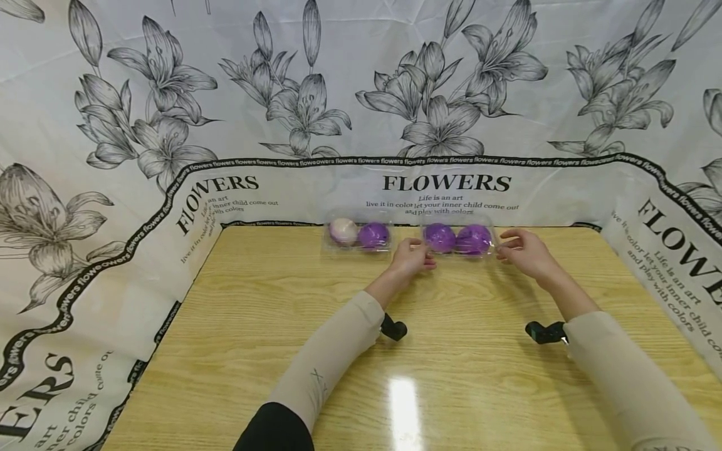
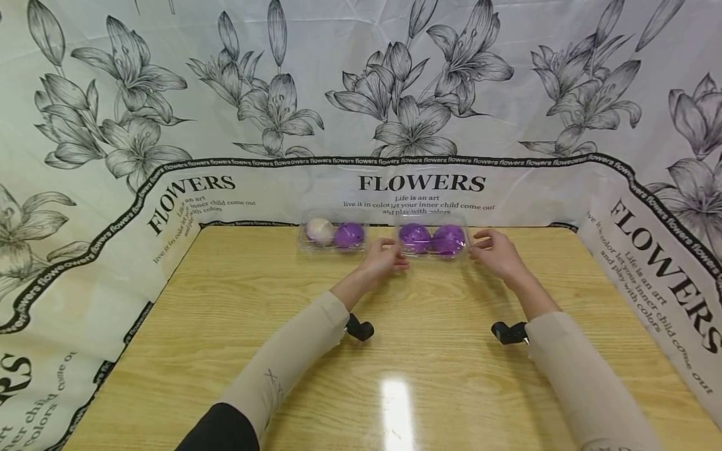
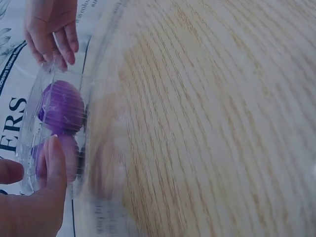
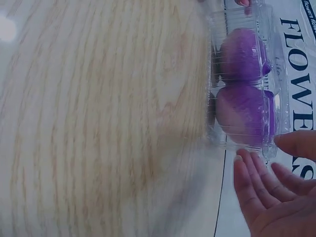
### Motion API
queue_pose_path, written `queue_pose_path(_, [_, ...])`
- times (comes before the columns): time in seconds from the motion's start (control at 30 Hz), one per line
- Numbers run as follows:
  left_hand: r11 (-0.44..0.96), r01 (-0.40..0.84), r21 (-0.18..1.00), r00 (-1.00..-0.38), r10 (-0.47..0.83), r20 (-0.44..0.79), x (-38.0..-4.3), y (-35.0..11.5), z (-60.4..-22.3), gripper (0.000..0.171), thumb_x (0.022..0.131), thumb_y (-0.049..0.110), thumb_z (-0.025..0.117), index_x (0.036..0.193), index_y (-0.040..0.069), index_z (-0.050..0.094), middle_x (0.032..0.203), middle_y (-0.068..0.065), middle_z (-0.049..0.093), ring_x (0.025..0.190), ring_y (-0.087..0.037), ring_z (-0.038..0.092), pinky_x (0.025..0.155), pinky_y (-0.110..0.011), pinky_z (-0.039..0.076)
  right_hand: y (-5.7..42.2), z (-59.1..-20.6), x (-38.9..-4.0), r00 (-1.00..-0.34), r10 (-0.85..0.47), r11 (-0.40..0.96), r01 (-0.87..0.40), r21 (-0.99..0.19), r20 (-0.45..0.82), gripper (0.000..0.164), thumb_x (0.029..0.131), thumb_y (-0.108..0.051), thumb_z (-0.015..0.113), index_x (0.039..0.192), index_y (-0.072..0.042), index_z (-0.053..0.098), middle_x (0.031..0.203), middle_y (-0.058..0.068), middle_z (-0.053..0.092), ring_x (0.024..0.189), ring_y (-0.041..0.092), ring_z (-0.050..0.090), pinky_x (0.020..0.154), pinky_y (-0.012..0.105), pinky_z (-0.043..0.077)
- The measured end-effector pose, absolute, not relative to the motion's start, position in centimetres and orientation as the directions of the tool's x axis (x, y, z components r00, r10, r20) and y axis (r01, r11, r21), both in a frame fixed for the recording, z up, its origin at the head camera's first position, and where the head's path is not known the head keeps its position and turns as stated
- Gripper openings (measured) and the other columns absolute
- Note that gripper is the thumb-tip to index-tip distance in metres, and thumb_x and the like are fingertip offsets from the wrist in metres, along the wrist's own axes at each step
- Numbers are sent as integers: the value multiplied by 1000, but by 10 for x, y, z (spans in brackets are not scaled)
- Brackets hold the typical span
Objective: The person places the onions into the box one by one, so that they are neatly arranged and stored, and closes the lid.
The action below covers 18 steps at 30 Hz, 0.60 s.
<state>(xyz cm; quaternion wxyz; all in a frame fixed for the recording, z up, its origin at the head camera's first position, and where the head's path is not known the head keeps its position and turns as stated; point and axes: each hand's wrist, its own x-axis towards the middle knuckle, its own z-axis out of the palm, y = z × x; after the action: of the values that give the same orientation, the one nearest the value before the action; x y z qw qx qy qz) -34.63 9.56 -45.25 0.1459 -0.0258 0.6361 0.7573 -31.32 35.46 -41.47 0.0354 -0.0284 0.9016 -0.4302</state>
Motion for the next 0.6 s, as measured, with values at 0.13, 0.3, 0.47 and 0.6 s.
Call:
queue_pose_path(0.13, [-175, -247, 953, -956, 201, -211, -348, 97, -455, 38, 107, 8, 52, 140, -6, 42, 94, -25, 70, 71, -25, 69, 78, -37, 67, 355, -414, -315, -985, -104, 559, 58, -827, -139, 57, 108, -10, 43, 148, 24, 21, 126, 43, 56, 94, 20, 72, 89, 37, 64])
queue_pose_path(0.3, [-190, -248, 950, -958, 196, -211, -349, 99, -455, 34, 107, 6, 52, 137, -5, 43, 81, -16, 66, 73, -28, 71, 73, -34, 67, 357, -415, -318, -974, -131, 484, 98, -869, -183, 54, 109, -7, 38, 145, 28, 20, 115, 30, 63, 87, 10, 70, 87, 32, 64])
queue_pose_path(0.47, [-206, -252, 946, -956, 203, -210, -347, 98, -453, 34, 106, 2, 50, 138, -5, 42, 84, -19, 67, 90, -43, 73, 78, -37, 67, 357, -416, -320, -975, -127, 481, 100, -871, -183, 52, 109, -7, 38, 144, 28, 24, 111, 21, 66, 84, 6, 67, 85, 30, 65])
queue_pose_path(0.6, [-213, -253, 944, -955, 211, -209, -348, 97, -453, 36, 103, -5, 49, 138, -4, 42, 88, -22, 68, 96, -46, 71, 82, -40, 66, 356, -414, -320, -978, -119, 508, 88, -857, -170, 50, 108, -6, 42, 142, 28, 29, 107, 19, 68, 83, 8, 66, 82, 31, 65])
